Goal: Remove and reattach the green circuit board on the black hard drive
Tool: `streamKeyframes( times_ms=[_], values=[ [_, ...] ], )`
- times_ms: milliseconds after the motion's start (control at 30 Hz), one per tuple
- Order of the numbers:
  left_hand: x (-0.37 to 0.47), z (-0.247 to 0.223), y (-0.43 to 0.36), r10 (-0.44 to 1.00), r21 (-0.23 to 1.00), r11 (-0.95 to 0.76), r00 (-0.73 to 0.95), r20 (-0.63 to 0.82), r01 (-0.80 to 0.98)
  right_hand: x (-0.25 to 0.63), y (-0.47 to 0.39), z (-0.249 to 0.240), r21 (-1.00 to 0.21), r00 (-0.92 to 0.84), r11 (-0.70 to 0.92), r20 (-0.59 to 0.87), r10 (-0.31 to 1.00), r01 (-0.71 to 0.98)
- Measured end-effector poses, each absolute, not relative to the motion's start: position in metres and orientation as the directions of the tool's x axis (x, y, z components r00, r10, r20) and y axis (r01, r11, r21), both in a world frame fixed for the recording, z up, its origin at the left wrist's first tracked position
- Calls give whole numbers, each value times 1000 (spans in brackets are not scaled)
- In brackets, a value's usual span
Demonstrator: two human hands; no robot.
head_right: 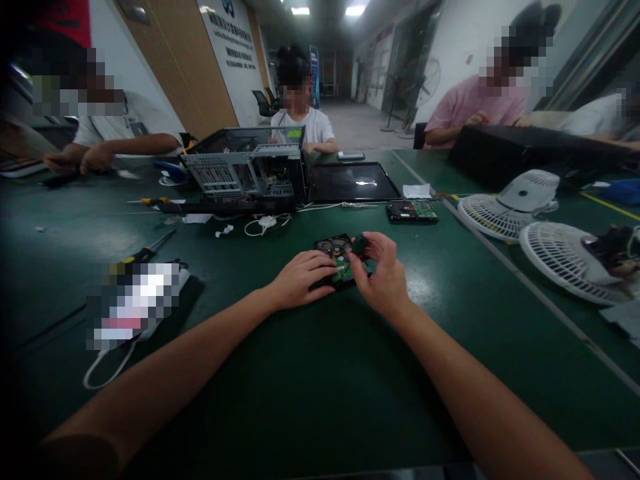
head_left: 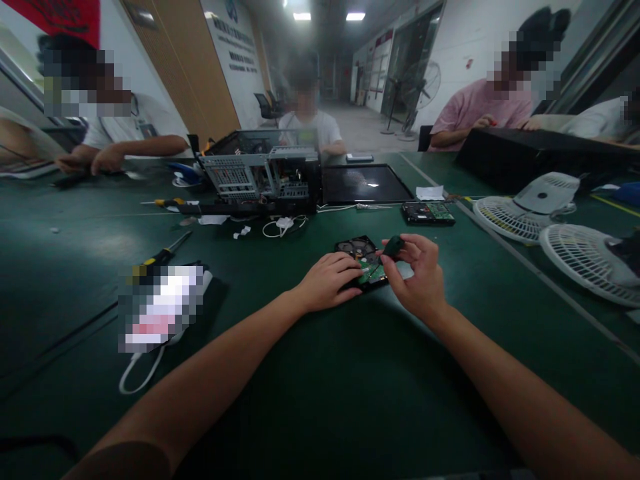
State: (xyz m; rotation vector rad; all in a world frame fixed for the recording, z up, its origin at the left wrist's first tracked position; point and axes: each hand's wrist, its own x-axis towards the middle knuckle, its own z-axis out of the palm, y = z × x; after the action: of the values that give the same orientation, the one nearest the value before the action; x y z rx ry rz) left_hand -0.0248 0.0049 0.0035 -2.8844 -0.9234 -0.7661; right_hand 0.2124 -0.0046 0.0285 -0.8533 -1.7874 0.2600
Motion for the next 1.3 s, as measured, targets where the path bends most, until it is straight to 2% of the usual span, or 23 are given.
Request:
streamKeyframes(
  times_ms=[100,300,433,700,1000,1167,1300],
  values=[
    [-25,4,5,546,135,-824,707,450,550,215,-4,27,-514,-191,724,739,646,460],
    [-25,4,4,552,126,-819,709,439,560,219,-5,29,-324,-244,712,785,570,623],
    [-24,3,5,546,115,-821,710,444,559,218,-5,33,-256,-254,713,812,525,653],
    [-25,4,4,544,122,-823,709,449,554,222,-7,41,-300,-281,706,765,580,641],
    [-25,5,4,549,127,-822,711,439,556,218,-9,41,-348,-225,670,757,613,655],
    [-24,5,4,544,121,-823,710,448,555,216,-9,38,-329,-289,709,745,601,624],
    [-24,4,5,540,120,-825,708,455,552,216,-5,31,-311,-254,711,782,568,631]
  ],
)
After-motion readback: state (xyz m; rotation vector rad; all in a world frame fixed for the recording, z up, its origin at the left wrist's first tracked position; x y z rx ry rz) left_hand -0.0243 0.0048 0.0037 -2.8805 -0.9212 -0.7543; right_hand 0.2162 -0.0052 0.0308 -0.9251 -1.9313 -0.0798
